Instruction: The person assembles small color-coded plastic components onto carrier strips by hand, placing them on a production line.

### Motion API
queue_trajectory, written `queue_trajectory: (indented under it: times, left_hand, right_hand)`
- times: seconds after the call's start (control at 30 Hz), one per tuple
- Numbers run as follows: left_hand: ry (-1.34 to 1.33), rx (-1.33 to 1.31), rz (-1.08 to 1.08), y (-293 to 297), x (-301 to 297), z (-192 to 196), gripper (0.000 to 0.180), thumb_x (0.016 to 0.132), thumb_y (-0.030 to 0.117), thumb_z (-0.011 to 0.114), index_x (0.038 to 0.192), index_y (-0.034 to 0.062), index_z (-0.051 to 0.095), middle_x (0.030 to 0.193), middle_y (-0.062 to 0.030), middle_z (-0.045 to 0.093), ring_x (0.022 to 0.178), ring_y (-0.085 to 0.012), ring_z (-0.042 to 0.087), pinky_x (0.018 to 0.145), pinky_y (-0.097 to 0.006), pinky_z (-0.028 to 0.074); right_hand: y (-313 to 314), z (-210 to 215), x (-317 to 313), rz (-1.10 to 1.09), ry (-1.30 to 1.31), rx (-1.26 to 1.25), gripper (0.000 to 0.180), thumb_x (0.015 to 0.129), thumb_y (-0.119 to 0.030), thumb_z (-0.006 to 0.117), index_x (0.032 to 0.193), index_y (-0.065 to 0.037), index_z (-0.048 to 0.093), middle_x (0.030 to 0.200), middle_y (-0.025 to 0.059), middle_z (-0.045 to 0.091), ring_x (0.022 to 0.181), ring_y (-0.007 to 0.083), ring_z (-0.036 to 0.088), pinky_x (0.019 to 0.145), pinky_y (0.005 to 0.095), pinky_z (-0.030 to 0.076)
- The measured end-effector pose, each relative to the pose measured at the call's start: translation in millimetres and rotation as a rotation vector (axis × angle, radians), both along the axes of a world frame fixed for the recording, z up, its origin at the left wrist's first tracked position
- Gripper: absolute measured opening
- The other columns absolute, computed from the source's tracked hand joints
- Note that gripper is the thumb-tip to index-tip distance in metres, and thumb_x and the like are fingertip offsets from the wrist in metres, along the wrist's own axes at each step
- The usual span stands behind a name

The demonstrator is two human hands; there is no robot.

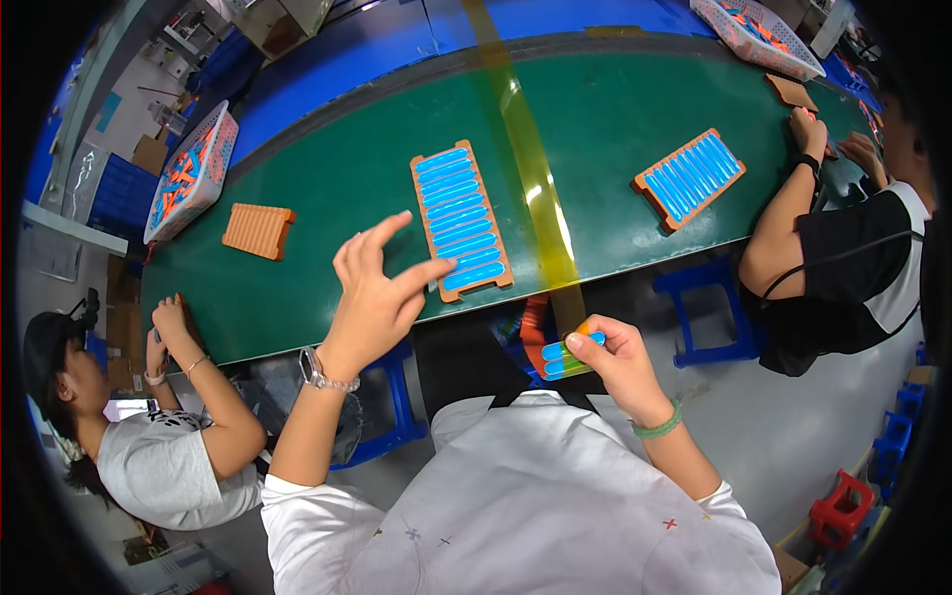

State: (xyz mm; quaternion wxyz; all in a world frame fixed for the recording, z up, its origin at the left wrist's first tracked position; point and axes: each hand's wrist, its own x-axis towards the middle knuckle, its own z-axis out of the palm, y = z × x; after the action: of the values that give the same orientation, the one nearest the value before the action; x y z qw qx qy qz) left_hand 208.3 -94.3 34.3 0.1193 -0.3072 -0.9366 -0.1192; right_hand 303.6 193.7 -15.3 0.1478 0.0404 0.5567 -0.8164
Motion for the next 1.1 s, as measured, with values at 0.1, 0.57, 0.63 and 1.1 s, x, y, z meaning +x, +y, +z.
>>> queue_trajectory:
  times: [0.1,0.57,0.63,1.1]
  left_hand:
    - [-0.001,-0.011,-0.008,4.3,8.4,-3.4,0.049,0.074,0.0,0.062,0.114,0.0274,0.07,0.145,-0.0133,0.036,0.13,-0.0342,0.035,0.108,-0.048,0.022]
    - [-0.314,0.183,0.051,1.0,8.7,1.3,0.042,0.079,0.003,0.06,0.113,0.0249,0.072,0.146,-0.0111,0.036,0.133,-0.0315,0.031,0.11,-0.046,0.02]
    - [-0.359,0.208,0.052,0.5,8.2,1.4,0.04,0.079,0.003,0.061,0.112,0.0225,0.072,0.147,-0.0117,0.035,0.135,-0.032,0.031,0.111,-0.046,0.02]
    - [-0.256,0.116,0.149,-0.1,10.9,-0.6,0.059,0.077,0.008,0.065,0.134,0.0188,0.056,0.147,-0.0104,0.036,0.135,-0.0313,0.031,0.112,-0.045,0.018]
  right_hand:
    - [-2.0,0.3,-1.3,0.017,-0.007,-0.011,0.015,0.095,-0.014,0.064,0.088,0.0,0.064,0.086,0.0009,0.067,0.078,0.0035,0.061,0.073,0.0208,0.05]
    - [-3.0,-3.1,-1.6,0.026,-0.008,-0.032,0.014,0.095,-0.013,0.063,0.088,-0.001,0.064,0.087,0.0013,0.068,0.079,0.0043,0.061,0.073,0.0219,0.051]
    - [-4.5,-2.0,-2.0,0.024,-0.012,-0.04,0.014,0.095,-0.013,0.063,0.088,-0.001,0.064,0.087,0.0012,0.068,0.079,0.0043,0.061,0.073,0.0218,0.051]
    - [-5.2,-3.9,-2.0,0.012,-0.023,-0.032,0.016,0.095,-0.014,0.064,0.085,-0.001,0.063,0.084,0.0001,0.066,0.076,0.0033,0.06,0.071,0.0209,0.05]
